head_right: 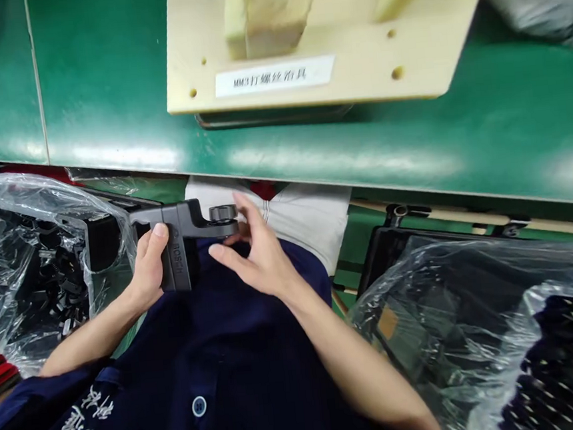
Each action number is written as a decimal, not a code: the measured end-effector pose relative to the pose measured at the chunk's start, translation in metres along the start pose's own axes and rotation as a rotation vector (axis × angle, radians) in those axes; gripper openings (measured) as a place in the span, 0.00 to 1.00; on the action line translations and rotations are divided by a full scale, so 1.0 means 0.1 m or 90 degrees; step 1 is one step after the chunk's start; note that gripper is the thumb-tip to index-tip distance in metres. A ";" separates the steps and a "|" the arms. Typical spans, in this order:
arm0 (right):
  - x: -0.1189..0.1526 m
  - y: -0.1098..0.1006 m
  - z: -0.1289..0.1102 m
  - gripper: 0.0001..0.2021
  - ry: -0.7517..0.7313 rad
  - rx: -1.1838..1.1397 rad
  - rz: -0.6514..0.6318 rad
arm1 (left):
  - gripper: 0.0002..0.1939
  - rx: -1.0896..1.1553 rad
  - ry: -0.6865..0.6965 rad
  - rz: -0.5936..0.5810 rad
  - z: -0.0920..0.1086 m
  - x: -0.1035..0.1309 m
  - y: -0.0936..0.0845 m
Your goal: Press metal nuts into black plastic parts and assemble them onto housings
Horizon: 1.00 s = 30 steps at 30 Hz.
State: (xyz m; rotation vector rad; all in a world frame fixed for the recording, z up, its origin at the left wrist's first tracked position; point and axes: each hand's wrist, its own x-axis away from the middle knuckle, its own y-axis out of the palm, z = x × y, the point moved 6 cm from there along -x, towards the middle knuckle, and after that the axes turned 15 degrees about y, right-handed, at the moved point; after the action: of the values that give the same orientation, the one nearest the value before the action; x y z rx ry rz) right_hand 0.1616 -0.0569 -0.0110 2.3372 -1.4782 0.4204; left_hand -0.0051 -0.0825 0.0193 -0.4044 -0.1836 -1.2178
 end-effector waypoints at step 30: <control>0.91 -1.92 -0.92 0.15 -0.135 0.064 0.639 | 0.11 -0.488 0.917 0.026 0.65 -1.01 0.23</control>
State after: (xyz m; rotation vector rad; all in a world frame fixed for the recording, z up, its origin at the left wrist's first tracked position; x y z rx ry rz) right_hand 0.3678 -0.0135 0.0857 1.5521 -2.7210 0.4832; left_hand -0.0126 0.0381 0.0387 -0.0913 1.5436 -1.2427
